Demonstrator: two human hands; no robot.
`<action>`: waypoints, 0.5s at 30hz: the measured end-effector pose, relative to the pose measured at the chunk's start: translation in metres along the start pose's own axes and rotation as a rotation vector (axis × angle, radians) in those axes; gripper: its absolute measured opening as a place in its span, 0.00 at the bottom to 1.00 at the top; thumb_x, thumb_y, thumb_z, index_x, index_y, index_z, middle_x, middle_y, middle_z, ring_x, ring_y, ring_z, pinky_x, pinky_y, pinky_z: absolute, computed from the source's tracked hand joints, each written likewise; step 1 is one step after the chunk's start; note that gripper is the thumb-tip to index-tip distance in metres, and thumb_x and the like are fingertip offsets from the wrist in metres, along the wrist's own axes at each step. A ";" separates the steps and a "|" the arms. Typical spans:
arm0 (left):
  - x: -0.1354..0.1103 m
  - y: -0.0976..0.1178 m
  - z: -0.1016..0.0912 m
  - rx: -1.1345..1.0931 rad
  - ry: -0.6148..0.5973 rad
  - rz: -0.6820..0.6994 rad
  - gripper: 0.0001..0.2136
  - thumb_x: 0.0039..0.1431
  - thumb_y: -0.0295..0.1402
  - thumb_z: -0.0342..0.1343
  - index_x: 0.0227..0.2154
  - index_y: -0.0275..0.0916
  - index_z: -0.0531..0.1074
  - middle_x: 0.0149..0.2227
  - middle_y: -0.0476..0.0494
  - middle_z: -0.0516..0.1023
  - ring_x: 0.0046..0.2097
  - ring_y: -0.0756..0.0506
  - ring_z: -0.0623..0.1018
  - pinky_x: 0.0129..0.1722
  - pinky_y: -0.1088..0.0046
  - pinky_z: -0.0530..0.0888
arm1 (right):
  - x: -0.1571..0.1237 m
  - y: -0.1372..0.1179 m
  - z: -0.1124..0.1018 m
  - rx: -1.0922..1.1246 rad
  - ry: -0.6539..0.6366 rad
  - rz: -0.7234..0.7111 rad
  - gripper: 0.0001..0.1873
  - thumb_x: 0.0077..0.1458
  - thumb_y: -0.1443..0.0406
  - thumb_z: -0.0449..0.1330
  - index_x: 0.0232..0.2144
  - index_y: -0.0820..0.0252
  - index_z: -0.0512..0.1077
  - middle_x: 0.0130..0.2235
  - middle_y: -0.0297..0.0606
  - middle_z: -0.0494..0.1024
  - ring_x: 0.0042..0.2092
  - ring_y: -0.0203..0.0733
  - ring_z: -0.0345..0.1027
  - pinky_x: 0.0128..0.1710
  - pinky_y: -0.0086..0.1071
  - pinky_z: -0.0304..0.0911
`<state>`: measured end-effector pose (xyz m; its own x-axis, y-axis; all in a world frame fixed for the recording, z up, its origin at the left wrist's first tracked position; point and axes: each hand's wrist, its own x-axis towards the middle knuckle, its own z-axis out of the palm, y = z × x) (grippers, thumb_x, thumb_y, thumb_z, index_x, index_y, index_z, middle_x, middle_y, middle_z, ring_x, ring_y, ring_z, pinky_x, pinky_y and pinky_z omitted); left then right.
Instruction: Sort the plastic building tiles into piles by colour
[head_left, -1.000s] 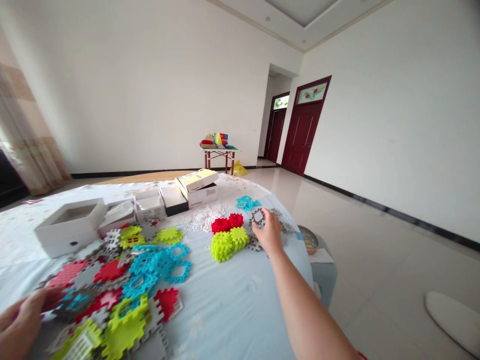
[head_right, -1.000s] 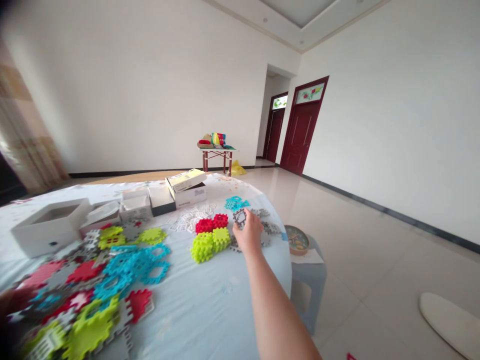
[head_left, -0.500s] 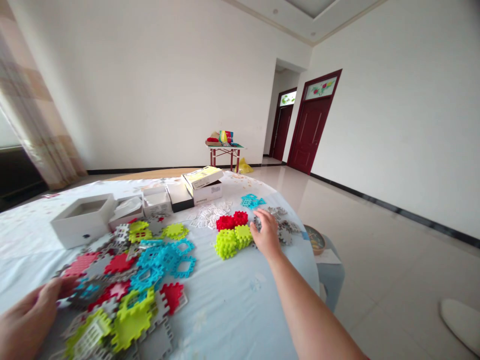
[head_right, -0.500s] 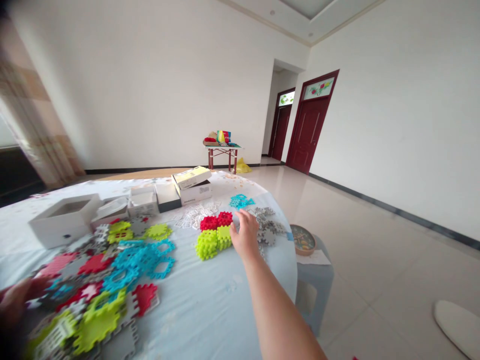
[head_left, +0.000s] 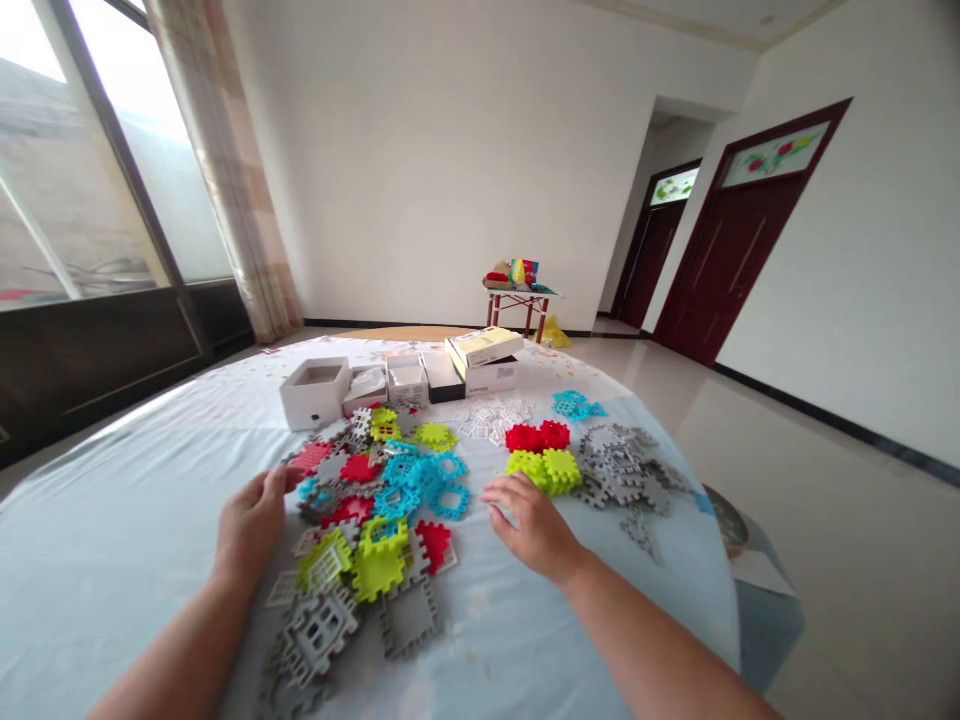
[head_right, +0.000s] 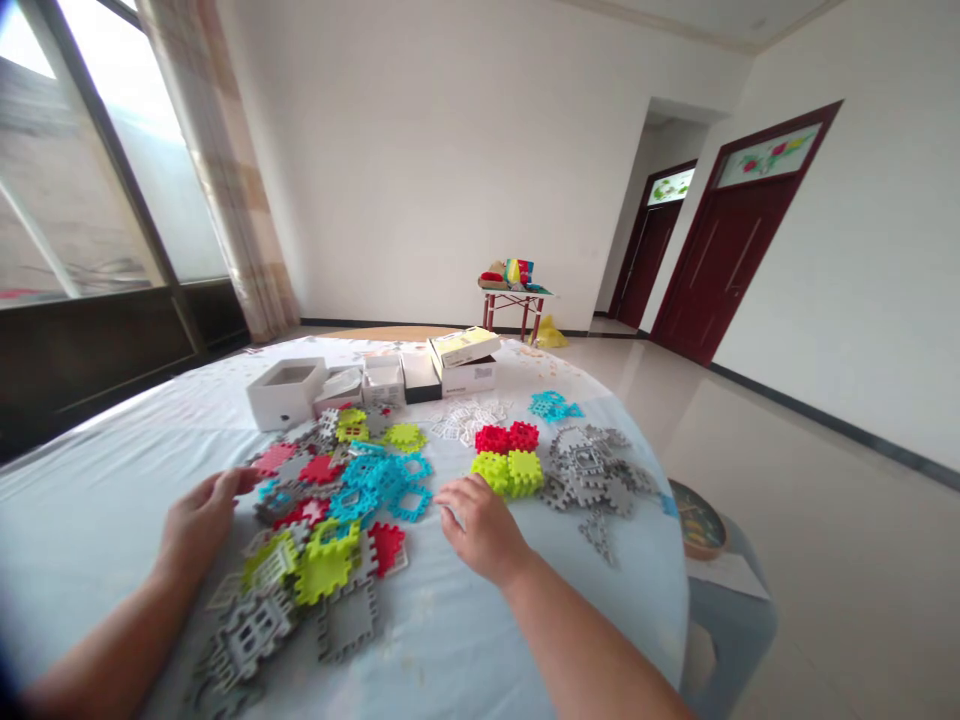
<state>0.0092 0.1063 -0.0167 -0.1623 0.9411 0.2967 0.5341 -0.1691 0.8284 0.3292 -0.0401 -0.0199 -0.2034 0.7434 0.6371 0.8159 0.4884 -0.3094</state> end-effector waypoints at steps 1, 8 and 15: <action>0.000 0.001 -0.001 -0.034 0.001 -0.011 0.16 0.51 0.39 0.47 0.33 0.33 0.73 0.31 0.45 0.78 0.37 0.43 0.75 0.35 0.72 0.69 | 0.000 -0.001 0.001 0.003 -0.006 -0.004 0.11 0.53 0.72 0.52 0.38 0.58 0.70 0.38 0.39 0.74 0.43 0.40 0.65 0.47 0.39 0.60; -0.034 0.082 -0.007 -0.470 -0.187 -0.011 0.17 0.52 0.42 0.46 0.36 0.34 0.71 0.38 0.42 0.76 0.38 0.45 0.73 0.38 0.71 0.70 | 0.000 -0.004 0.005 0.008 -0.020 -0.032 0.10 0.53 0.71 0.52 0.37 0.58 0.70 0.38 0.39 0.74 0.43 0.40 0.66 0.47 0.39 0.60; -0.145 0.153 -0.055 -0.966 -0.894 0.025 0.27 0.53 0.50 0.33 0.28 0.43 0.76 0.33 0.36 0.77 0.39 0.38 0.74 0.35 0.58 0.72 | 0.000 -0.002 0.006 0.012 -0.031 -0.028 0.12 0.53 0.71 0.52 0.38 0.57 0.70 0.39 0.40 0.74 0.42 0.41 0.66 0.47 0.40 0.61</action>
